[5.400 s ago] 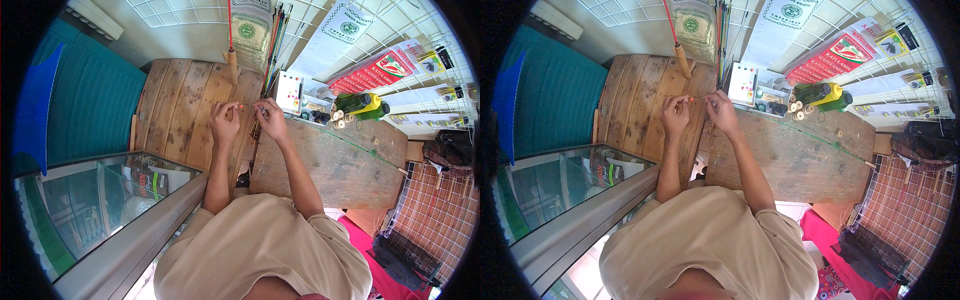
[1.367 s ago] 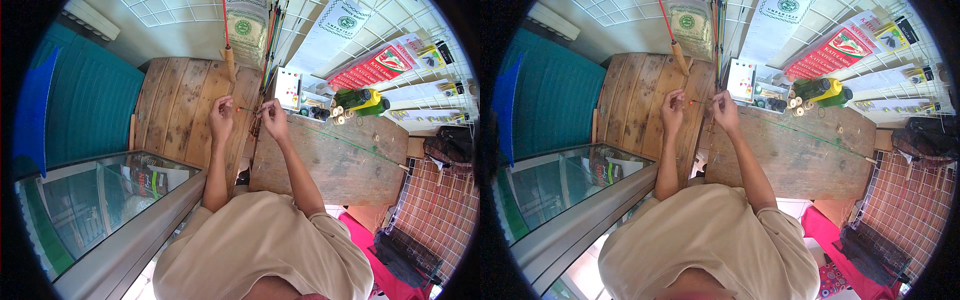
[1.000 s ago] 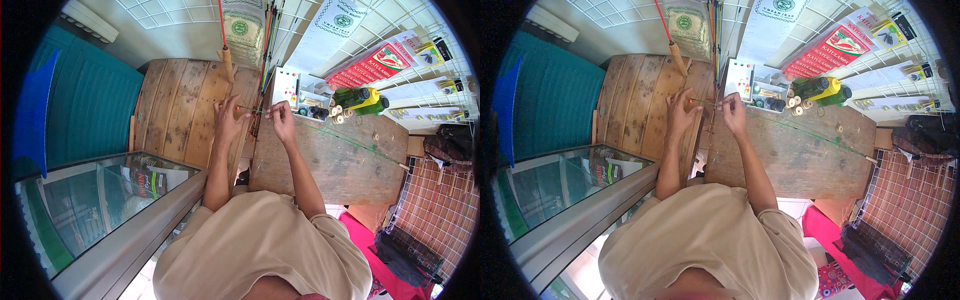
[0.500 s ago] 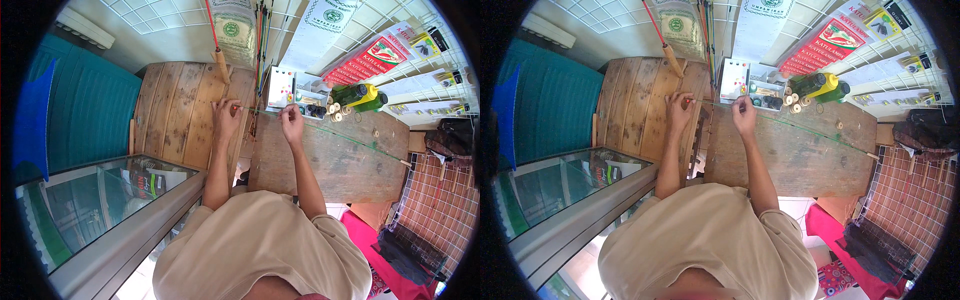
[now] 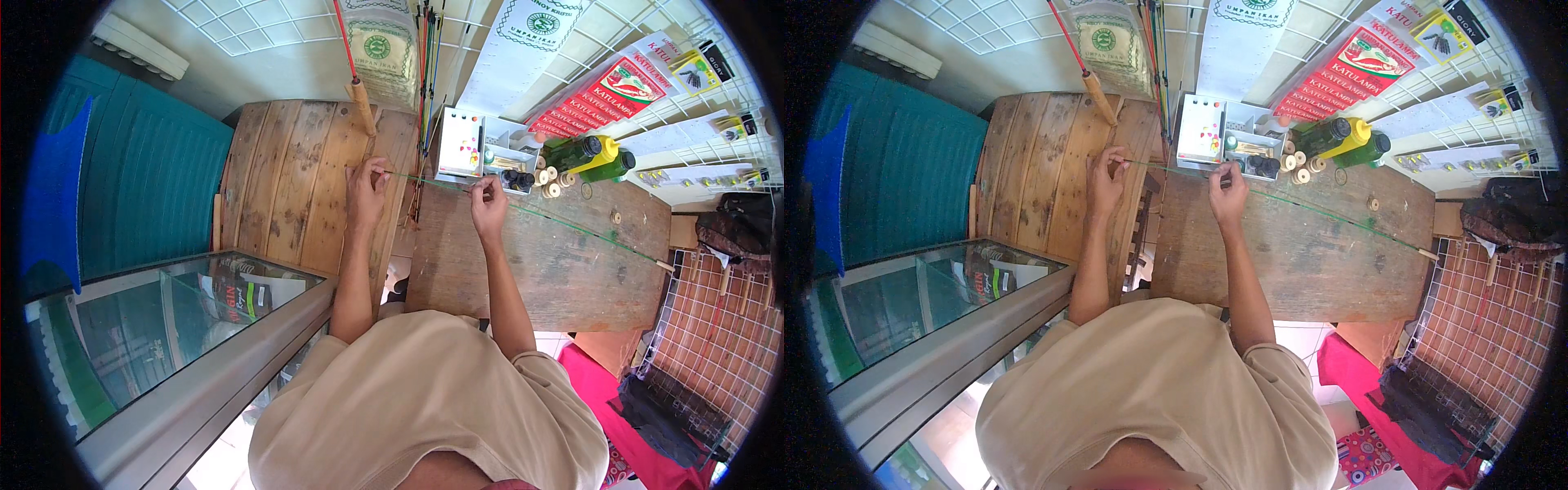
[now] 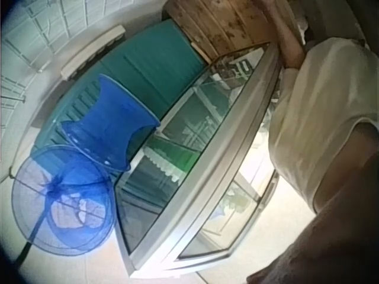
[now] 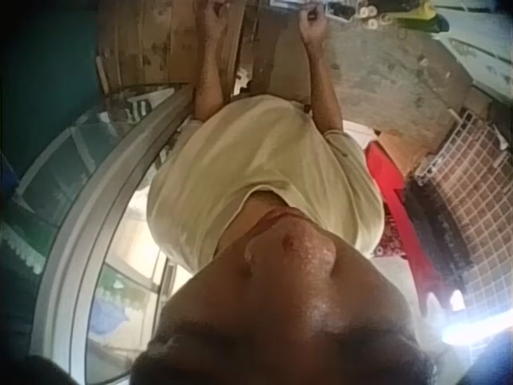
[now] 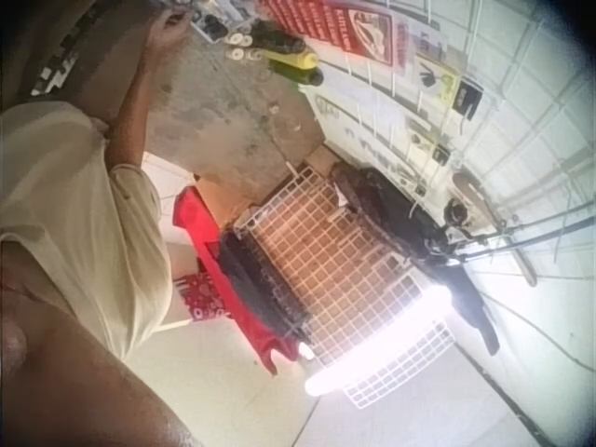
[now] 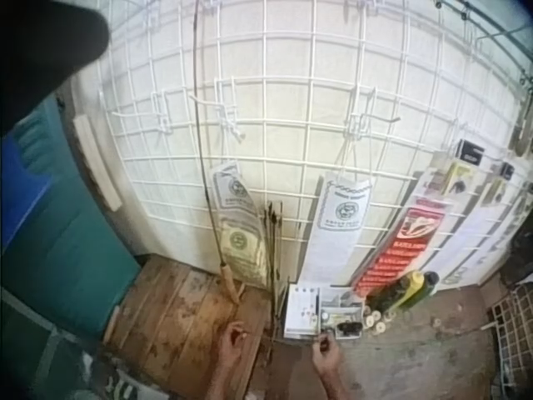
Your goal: Assemble components of a fishing rod, specifically attaching or adjusting rod sections and cork grips.
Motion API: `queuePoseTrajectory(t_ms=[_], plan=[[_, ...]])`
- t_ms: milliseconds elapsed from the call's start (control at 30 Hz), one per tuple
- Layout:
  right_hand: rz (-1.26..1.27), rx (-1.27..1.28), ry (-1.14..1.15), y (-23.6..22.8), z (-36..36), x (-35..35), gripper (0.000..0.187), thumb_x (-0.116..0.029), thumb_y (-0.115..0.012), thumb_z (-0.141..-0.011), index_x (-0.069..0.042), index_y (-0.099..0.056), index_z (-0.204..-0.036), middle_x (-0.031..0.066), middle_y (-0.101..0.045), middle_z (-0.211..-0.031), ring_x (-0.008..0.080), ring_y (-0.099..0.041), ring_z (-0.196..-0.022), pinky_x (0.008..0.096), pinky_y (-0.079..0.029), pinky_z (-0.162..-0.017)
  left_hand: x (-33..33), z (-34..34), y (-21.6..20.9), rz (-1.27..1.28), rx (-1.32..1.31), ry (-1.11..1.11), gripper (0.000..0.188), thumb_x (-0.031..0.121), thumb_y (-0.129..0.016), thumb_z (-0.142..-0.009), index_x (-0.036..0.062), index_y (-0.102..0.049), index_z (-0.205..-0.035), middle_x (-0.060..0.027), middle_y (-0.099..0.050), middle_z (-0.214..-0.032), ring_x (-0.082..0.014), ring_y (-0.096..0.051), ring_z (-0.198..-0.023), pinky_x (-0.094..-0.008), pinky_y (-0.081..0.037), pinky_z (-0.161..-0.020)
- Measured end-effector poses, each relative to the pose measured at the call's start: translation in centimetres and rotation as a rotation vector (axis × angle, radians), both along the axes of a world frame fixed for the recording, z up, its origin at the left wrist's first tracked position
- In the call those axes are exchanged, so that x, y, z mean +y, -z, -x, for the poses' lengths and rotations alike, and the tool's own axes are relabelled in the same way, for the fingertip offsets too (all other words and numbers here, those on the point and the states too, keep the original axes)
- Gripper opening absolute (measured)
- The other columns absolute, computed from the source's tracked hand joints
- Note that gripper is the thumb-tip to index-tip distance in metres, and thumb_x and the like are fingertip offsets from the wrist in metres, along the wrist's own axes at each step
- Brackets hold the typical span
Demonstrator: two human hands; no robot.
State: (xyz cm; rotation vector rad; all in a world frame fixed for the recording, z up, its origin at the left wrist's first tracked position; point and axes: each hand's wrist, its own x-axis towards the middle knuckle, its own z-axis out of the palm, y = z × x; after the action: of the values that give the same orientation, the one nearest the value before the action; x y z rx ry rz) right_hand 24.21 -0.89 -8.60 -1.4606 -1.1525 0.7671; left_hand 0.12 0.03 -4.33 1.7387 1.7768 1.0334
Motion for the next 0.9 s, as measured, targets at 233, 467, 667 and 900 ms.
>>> queuePoseTrajectory(t_ms=[233, 467, 667, 900], plan=[[-0.003, 0.000, 0.028, 0.7, 0.0, -0.1, 0.008, -0.005, -0.058, -0.083, 0.001, -0.053, -0.083, 0.0061, -0.058, -0.070, 0.0117, -0.056, -0.066, 0.0270, -0.046, -0.064, 0.0, 0.7, 0.6, -0.007, -0.082, 0.012, 0.036, -0.005, -0.064, -0.078, 0.0068, -0.058, -0.111, -0.0087, -0.064, -0.089, -0.0272, -0.056, -0.089, -0.0391, -0.042, -0.085], [-0.042, -0.080, 0.070, 1.7, -0.6, -0.2, 0.009, -0.005, -0.052, -0.090, 0.000, -0.050, -0.084, 0.0059, -0.059, -0.068, 0.0115, -0.060, -0.063, 0.0250, -0.049, -0.059, -0.1, 0.7, 0.5, 0.006, -0.102, -0.013, 0.032, -0.006, -0.062, -0.079, 0.0054, -0.060, -0.109, -0.0108, -0.064, -0.093, -0.0278, -0.056, -0.091, -0.0397, -0.044, -0.083], [-0.025, -0.101, 0.092, 1.1, -1.0, -0.5, 0.007, -0.004, -0.054, -0.087, 0.001, -0.051, -0.083, 0.0075, -0.061, -0.069, 0.0128, -0.060, -0.063, 0.0263, -0.048, -0.059, -0.1, 0.5, 0.2, -0.037, -0.042, -0.013, 0.026, -0.003, -0.060, -0.082, 0.0048, -0.061, -0.107, -0.0124, -0.063, -0.096, -0.0305, -0.055, -0.092, -0.0401, -0.044, -0.082], [-0.056, -0.324, 0.116, -0.8, -0.9, -1.2, 0.005, -0.003, -0.058, -0.078, 0.001, -0.055, -0.081, 0.0109, -0.059, -0.074, 0.0249, -0.056, -0.073, 0.0358, -0.045, -0.068, -0.1, 0.6, 0.4, -0.114, 0.003, -0.016, 0.024, -0.003, -0.058, -0.083, 0.0045, -0.061, -0.106, -0.0121, -0.063, -0.097, -0.0315, -0.055, -0.093, -0.0407, -0.044, -0.082]])
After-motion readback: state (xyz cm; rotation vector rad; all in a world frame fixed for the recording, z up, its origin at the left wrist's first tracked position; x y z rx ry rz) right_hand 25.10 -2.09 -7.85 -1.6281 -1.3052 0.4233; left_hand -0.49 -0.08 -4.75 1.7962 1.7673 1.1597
